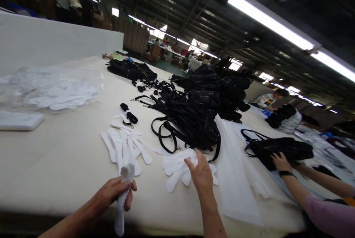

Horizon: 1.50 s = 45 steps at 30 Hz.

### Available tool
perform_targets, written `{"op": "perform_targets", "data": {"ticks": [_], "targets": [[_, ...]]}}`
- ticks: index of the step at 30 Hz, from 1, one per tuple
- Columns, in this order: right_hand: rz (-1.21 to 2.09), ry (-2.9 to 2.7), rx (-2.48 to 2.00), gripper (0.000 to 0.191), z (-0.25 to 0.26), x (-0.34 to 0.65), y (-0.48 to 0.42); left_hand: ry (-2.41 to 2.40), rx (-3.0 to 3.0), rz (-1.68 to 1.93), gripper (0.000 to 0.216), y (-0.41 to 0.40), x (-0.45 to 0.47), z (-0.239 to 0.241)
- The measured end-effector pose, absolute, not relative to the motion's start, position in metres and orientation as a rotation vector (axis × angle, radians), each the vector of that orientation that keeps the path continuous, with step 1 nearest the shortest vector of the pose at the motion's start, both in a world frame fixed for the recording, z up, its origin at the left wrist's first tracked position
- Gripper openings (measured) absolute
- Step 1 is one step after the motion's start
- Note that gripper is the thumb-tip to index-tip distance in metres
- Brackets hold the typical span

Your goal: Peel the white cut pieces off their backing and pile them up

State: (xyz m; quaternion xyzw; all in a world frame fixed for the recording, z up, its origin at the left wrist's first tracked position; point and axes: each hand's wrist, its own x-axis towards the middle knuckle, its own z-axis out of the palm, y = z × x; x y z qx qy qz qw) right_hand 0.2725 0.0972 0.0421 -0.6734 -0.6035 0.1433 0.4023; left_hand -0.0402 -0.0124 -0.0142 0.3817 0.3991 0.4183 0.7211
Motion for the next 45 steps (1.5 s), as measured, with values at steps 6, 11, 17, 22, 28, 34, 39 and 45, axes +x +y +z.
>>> {"op": "perform_targets", "data": {"ticks": [6,11,17,22,28,34,39,45], "targets": [[0.951,-1.835,-1.396,0.04,0.061,0.192,0.046,0.857,0.912,0.849,0.045,-0.013,-0.032,-0.019],[1.417,-1.777,-1.105,0.019,0.063,0.139,0.023,0.857,0.9,0.808,0.045,-0.012,-0.034,-0.028],[1.459,-1.463,-1.204,0.01,0.047,0.131,0.024,0.886,0.853,0.838,0.049,-0.012,-0.034,-0.027],[1.304,-1.391,-1.324,0.015,0.044,0.133,0.023,0.96,0.788,0.861,0.049,-0.008,-0.035,-0.029],[1.12,-1.362,-1.389,0.023,0.053,0.158,0.039,0.965,0.6,1.085,0.037,-0.004,-0.046,-0.019],[0.796,-1.407,-1.528,0.035,0.057,0.216,0.08,0.955,0.773,1.034,0.038,-0.008,-0.051,0.0],[0.377,-1.606,-1.823,0.035,0.054,0.263,0.103,0.878,0.859,0.941,0.039,-0.011,-0.048,-0.009],[0.658,-1.779,-1.528,0.044,0.061,0.214,0.068,0.824,0.882,0.863,0.043,-0.01,-0.04,-0.014]]}}
